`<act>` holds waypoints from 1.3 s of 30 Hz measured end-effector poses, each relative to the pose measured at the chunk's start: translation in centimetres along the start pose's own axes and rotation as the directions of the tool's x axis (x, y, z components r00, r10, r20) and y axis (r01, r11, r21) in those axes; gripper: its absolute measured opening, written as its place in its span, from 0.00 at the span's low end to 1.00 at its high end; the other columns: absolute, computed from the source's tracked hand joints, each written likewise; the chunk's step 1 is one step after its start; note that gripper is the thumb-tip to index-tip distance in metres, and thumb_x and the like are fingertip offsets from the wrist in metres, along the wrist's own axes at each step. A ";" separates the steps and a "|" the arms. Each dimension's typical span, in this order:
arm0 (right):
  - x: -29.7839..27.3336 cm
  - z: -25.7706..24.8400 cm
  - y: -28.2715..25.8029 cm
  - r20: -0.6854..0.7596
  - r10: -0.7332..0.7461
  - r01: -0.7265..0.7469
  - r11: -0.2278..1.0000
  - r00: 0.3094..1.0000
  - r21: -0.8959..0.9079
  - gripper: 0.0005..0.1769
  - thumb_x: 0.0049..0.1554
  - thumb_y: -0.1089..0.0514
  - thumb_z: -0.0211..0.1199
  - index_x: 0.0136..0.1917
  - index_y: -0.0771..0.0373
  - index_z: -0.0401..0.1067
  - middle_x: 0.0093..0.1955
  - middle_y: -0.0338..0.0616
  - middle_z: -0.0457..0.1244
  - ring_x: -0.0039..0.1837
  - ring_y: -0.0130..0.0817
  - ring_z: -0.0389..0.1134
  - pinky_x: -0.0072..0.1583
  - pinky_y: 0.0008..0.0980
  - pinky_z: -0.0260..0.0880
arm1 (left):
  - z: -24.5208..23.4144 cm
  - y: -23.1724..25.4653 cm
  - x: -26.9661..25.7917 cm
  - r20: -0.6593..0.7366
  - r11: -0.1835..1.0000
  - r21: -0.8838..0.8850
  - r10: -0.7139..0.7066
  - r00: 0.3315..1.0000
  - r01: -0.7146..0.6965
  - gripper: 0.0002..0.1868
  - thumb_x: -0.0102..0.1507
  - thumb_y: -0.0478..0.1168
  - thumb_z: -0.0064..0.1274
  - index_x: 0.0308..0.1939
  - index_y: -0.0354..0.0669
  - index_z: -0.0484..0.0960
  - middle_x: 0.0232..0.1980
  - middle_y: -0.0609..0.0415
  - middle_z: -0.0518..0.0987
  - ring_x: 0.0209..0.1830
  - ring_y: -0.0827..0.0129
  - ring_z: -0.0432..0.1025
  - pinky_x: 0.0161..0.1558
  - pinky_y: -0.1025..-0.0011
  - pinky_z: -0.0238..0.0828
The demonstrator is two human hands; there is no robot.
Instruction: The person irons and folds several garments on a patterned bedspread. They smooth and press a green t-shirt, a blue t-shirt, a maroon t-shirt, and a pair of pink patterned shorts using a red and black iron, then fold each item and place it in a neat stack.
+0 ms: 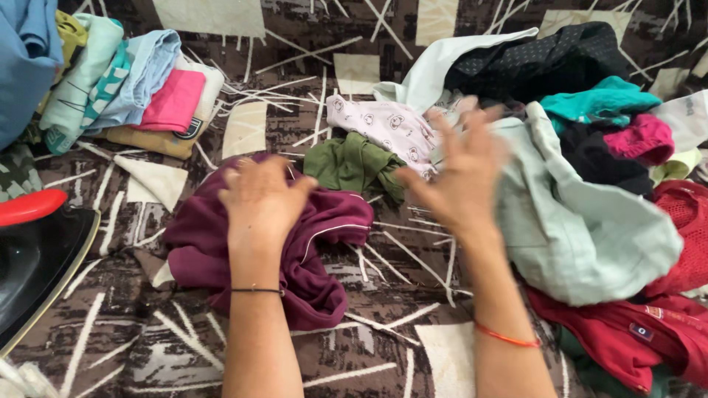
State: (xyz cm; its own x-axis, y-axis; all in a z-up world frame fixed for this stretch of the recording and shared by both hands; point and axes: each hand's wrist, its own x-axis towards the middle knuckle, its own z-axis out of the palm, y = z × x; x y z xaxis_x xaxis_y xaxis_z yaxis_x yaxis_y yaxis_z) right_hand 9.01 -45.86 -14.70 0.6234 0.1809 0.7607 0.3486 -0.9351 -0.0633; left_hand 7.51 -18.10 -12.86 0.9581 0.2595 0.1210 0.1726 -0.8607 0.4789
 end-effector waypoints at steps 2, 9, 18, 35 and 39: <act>0.3 2.4 -2.4 0.373 0.156 -0.207 0.973 0.915 0.100 0.56 0.42 0.30 0.76 0.75 0.57 0.63 0.78 0.67 0.47 0.66 0.68 0.59 0.64 0.59 0.60 | 0.6 0.3 -0.2 0.179 0.999 0.040 0.014 0.984 -0.022 0.29 0.55 0.60 0.67 0.56 0.57 0.83 0.65 0.46 0.71 0.70 0.45 0.60 0.66 0.43 0.56; -1.0 8.0 3.4 0.391 0.414 -0.539 0.786 0.822 0.302 0.22 0.52 0.55 0.65 0.60 0.57 0.71 0.46 0.52 0.69 0.46 0.45 0.72 0.49 0.43 0.72 | 1.1 -0.3 -0.2 0.083 0.987 0.150 0.052 0.995 -0.064 0.27 0.51 0.47 0.69 0.55 0.62 0.85 0.62 0.51 0.75 0.66 0.50 0.65 0.61 0.48 0.65; -6.8 -4.7 25.3 -0.599 0.666 -0.327 0.743 0.444 0.584 0.12 0.65 0.57 0.59 0.56 0.64 0.78 0.54 0.43 0.76 0.53 0.40 0.77 0.57 0.37 0.81 | 1.0 0.5 -0.5 -0.153 0.969 -0.040 0.233 0.960 -0.242 0.10 0.60 0.47 0.61 0.43 0.54 0.88 0.48 0.51 0.83 0.54 0.51 0.74 0.54 0.54 0.69; -4.4 -13.4 7.9 -0.162 0.344 -0.363 0.926 0.925 -0.101 0.22 0.63 0.63 0.68 0.68 0.72 0.71 0.60 0.61 0.68 0.53 0.50 0.71 0.54 0.43 0.71 | 1.0 -1.4 2.1 -0.437 0.972 -0.222 -0.025 0.899 -0.080 0.23 0.63 0.50 0.62 0.59 0.47 0.82 0.59 0.42 0.79 0.63 0.48 0.69 0.62 0.48 0.63; 0.1 -8.3 -1.1 0.403 0.233 -0.384 0.855 0.885 0.349 0.32 0.53 0.53 0.71 0.69 0.65 0.70 0.64 0.52 0.68 0.58 0.40 0.71 0.56 0.40 0.71 | 1.6 -1.7 3.5 -0.077 0.985 0.015 -0.173 0.982 0.174 0.36 0.53 0.61 0.69 0.61 0.52 0.80 0.65 0.38 0.71 0.68 0.40 0.61 0.62 0.40 0.54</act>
State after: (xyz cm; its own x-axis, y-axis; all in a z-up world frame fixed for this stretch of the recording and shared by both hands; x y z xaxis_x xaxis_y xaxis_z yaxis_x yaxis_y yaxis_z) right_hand 2.87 -47.37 -9.19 0.9149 0.0652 0.3983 0.3032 -0.7624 -0.5717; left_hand 10.89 -16.43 -14.61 0.8935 0.4370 0.1028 0.3403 -0.8087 0.4798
